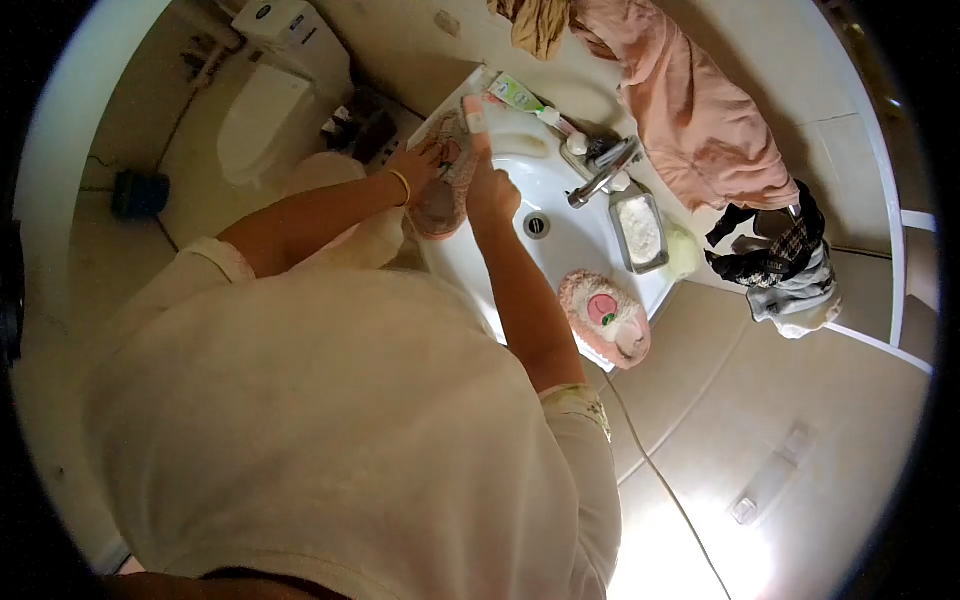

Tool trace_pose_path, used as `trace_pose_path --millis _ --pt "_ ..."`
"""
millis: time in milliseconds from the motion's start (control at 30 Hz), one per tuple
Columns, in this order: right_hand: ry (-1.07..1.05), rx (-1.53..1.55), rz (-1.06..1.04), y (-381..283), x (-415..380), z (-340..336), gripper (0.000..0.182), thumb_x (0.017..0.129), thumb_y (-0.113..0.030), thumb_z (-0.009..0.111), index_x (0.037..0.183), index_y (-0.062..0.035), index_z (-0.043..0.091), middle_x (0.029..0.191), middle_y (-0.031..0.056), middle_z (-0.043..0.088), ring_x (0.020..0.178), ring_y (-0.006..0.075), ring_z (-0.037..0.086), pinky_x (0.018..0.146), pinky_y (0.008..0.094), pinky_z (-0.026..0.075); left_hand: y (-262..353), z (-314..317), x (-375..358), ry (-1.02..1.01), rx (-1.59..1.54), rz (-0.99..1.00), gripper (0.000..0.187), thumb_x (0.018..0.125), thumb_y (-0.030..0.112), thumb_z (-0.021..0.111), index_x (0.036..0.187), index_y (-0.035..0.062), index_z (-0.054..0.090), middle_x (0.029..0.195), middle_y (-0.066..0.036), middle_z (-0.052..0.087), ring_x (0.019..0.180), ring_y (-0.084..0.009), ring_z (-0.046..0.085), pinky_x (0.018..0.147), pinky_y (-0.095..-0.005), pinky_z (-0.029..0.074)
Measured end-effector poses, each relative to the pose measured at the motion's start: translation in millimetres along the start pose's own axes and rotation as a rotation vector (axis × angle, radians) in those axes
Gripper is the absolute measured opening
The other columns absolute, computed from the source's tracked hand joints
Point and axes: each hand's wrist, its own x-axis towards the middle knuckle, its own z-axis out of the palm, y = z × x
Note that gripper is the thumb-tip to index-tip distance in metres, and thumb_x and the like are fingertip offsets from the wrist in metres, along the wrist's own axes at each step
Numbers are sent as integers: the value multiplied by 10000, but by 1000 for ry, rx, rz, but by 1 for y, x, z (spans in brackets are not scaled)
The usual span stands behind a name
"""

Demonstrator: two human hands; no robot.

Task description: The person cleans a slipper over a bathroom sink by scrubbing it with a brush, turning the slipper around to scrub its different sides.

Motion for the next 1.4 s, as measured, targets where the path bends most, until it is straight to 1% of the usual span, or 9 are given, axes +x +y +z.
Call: trace_pose_path --millis 233,400,633,833,933,1000,1033,1233,1400 --pt "-291 -71 76 5 -104 -17 575 826 -72 476 1373 -114 304 854 211 624 747 349 639 608 455 500 -4 10 9 -3 -30 19 678 759 367 646 1341 109 410 1453 -36 257 1366 -241 159 991 -503 299" --pt "74 0 -44 3 17 11 520 866 -104 416 1371 -115 291 788 192 631 695 342 641 587 459 501 0 2 1 -17 -14 10 622 768 346 634 1319 125 449 1443 -31 279 1357 -248 184 975 -513 307" --pt "-346 -207 48 2 -100 -16 607 836 -73 450 1403 -135 240 848 214 624 723 343 645 594 442 508 -6 6 10 41 3 33 680 739 369 653 1330 111 433 1449 -58 280 1344 -234 229 994 -501 293" --pt "19 -23 -40 -4 0 -3 562 838 -88 462 1376 -140 304 828 190 628 705 341 641 590 457 501 -2 -8 -2 -34 -80 9 719 709 359 697 1326 101 433 1450 -59 275 1323 -227 268 989 -504 298" --pt "-160 -62 1 -4 -73 -19 540 852 -98 457 1371 -160 320 833 191 628 718 332 642 601 461 497 -6 -6 -1 -19 -72 27 759 683 388 723 1325 104 436 1443 -57 280 1312 -224 284 987 -502 300" --pt "-37 -136 -103 16 -113 2 539 861 -100 447 1375 -172 303 826 190 625 728 329 641 612 466 495 -5 -1 8 10 -13 31 767 676 407 729 1322 112 440 1436 -52 288 1310 -221 286 986 -498 304" --pt "-288 -119 37 14 -113 -1 628 833 -82 473 1402 -180 225 819 176 619 726 324 643 602 429 515 -6 4 11 24 61 36 762 678 414 727 1319 117 443 1431 -48 294 1311 -220 285 985 -495 307" --pt "53 -5 -25 4 -1 6 501 880 -129 435 1363 -170 309 764 182 611 689 343 626 583 459 490 -5 -3 2 -66 -44 29 867 676 404 725 1378 96 319 1445 -36 255 1325 -202 255 967 -476 348" --pt "-138 47 -18 17 -107 2 513 870 -118 467 1361 -149 325 770 214 613 695 376 621 597 480 483 -9 2 3 -25 -184 53 848 675 374 731 1368 101 325 1436 -33 270 1322 -213 266 961 -473 360"
